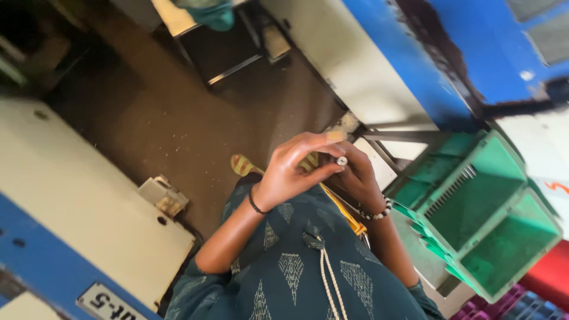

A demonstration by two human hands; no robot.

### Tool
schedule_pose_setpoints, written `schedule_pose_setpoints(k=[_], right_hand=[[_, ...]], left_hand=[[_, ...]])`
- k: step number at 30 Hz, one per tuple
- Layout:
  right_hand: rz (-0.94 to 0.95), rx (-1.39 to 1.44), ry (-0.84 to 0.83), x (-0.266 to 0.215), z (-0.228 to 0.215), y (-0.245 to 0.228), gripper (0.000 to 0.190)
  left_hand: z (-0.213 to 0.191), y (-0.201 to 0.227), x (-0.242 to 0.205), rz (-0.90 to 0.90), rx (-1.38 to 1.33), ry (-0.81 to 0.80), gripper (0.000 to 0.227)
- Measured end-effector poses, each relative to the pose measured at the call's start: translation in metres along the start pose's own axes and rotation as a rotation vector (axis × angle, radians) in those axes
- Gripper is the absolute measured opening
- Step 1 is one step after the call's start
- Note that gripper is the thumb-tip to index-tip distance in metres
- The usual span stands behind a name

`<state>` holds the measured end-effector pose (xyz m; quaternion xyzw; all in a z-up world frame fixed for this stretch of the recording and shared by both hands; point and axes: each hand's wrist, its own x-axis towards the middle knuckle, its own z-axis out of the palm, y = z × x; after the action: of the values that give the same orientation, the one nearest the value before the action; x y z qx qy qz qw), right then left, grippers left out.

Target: The person opens a machine door, retrieves a metal rod, and places it into a measuring device. They then close the door and repeat the process with another rod, handling each item individually.

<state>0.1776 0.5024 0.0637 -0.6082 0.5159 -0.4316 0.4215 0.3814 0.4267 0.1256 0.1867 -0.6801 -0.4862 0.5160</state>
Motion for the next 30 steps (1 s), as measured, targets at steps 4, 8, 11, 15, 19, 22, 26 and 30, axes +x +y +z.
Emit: schedule_pose_setpoints(k=[4,8,11,15,19,22,26,30], right_hand=[[0.132,0.197,-0.128,0.017,0.052,0.005,0.058],[-0.062,0.119,-0.224,0.047,0.095,0.004,0.066],[-0.073,0.165,-0.318,0.078,0.128,-0.004,0.07],[-0.014,0.217,-0.51,0.115,0.157,-0.016,0.079],[0.057,0.206,-0.606,0.147,0.185,-0.027,0.088],[0.029,0.236,-0.662,0.178,0.208,-0.032,0.083],[0.104,0.253,-0.744,0.231,0.232,-0.035,0.078],[0.104,0.2,-0.812,0.295,0.248,-0.043,0.064]], left_hand=[[-0.064,0.009,-0.027,0.047,0.023,0.07,0.057],[-0.115,0.024,-0.05,0.055,0.057,0.175,0.056],[-0.146,0.04,-0.067,0.029,0.131,0.27,0.057],[-0.166,0.05,-0.086,-0.118,0.013,0.426,0.065],[-0.186,0.053,-0.09,-0.181,0.031,0.542,0.071],[-0.211,0.048,-0.084,-0.186,0.166,0.569,0.069],[-0.248,0.032,-0.065,-0.221,0.252,0.629,0.065],[-0.286,0.006,-0.026,-0.393,0.2,0.736,0.058]])
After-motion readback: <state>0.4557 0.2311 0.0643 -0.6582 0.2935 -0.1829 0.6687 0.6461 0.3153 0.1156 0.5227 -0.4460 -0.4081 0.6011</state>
